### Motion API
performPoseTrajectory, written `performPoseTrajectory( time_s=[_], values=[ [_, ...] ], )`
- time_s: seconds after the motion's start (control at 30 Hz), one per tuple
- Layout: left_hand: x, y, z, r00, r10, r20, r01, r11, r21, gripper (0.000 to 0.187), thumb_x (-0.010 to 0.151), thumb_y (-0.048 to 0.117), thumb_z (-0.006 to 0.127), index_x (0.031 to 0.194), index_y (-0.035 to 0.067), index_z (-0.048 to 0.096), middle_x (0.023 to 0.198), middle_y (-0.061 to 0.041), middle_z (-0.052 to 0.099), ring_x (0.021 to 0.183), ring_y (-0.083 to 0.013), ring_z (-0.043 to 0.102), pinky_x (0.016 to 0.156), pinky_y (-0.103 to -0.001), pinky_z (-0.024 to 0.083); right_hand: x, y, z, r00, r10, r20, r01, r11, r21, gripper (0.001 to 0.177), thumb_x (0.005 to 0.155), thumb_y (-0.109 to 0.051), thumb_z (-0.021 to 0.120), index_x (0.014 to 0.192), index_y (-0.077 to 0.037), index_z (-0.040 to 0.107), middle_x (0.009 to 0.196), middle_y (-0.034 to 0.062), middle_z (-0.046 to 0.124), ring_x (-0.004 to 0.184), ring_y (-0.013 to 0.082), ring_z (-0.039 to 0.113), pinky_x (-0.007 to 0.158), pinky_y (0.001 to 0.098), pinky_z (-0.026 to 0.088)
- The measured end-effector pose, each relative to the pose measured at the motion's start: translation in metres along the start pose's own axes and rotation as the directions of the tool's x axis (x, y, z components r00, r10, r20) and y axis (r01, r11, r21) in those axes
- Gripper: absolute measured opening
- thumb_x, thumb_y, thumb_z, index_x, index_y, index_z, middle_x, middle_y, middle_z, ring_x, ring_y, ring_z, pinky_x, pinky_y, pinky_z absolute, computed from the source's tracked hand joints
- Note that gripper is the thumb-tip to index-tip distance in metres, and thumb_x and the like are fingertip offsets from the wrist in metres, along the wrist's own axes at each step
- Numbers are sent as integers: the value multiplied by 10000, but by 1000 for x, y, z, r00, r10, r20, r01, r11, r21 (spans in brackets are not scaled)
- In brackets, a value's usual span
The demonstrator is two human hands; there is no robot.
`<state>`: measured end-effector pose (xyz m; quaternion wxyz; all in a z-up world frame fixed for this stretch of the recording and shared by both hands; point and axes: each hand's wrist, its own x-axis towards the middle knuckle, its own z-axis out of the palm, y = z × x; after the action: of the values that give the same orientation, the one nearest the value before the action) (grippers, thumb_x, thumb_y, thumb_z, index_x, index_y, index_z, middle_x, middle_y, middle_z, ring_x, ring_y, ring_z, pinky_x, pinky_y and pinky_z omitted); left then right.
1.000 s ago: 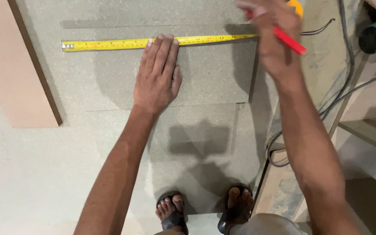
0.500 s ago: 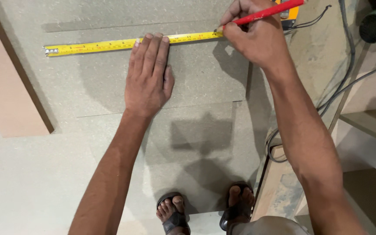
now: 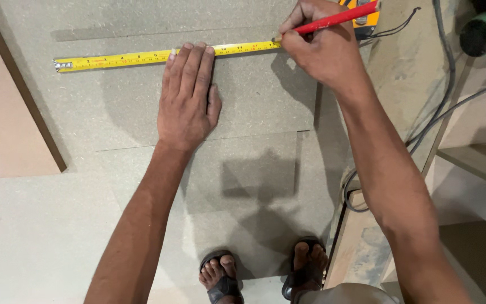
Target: The person measures and marks a large sheet of particle board using a tape measure and a red pencil. They then use a jigsaw to cut a smaller piece of wood along a marked line. Finally, they measure and mark another large sheet of particle board.
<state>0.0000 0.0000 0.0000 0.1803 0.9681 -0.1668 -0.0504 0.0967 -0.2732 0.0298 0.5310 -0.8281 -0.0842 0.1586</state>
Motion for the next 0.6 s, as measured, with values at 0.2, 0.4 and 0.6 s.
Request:
performPoseTrajectory(
  time_s=[0.2, 0.4, 0.6],
  values=[
    [1, 0, -2, 1000, 3, -4, -3, 1000, -15, 619, 1045, 189, 524, 1620, 39, 352, 1614, -161, 402, 1542, -312, 345, 1333, -491, 233, -1, -1, 1, 1000, 6, 7, -6, 1000, 27, 64, 1050, -4, 689, 1001, -4, 647, 821, 17, 656, 678, 43, 612, 588, 220, 493],
    [2, 1, -3, 1000, 4, 3, -4, 1000, 16, 619, 1027, 191, 532, 1602, 27, 375, 1601, -174, 416, 1525, -322, 361, 1316, -490, 237, 3, -8, 1, 996, 92, 13, -92, 996, 10, 58, 995, -17, 688, 957, -16, 644, 762, 9, 640, 636, 45, 589, 557, 223, 475],
    [7, 5, -15, 999, -1, -54, -2, 998, -58, 585, 992, 175, 568, 1535, -6, 451, 1533, -189, 475, 1480, -341, 406, 1282, -500, 279, 3, -16, 2, 993, 113, -22, -114, 992, -52, 59, 934, -67, 677, 905, -27, 644, 772, 6, 643, 662, 52, 579, 578, 242, 480]
  ],
)
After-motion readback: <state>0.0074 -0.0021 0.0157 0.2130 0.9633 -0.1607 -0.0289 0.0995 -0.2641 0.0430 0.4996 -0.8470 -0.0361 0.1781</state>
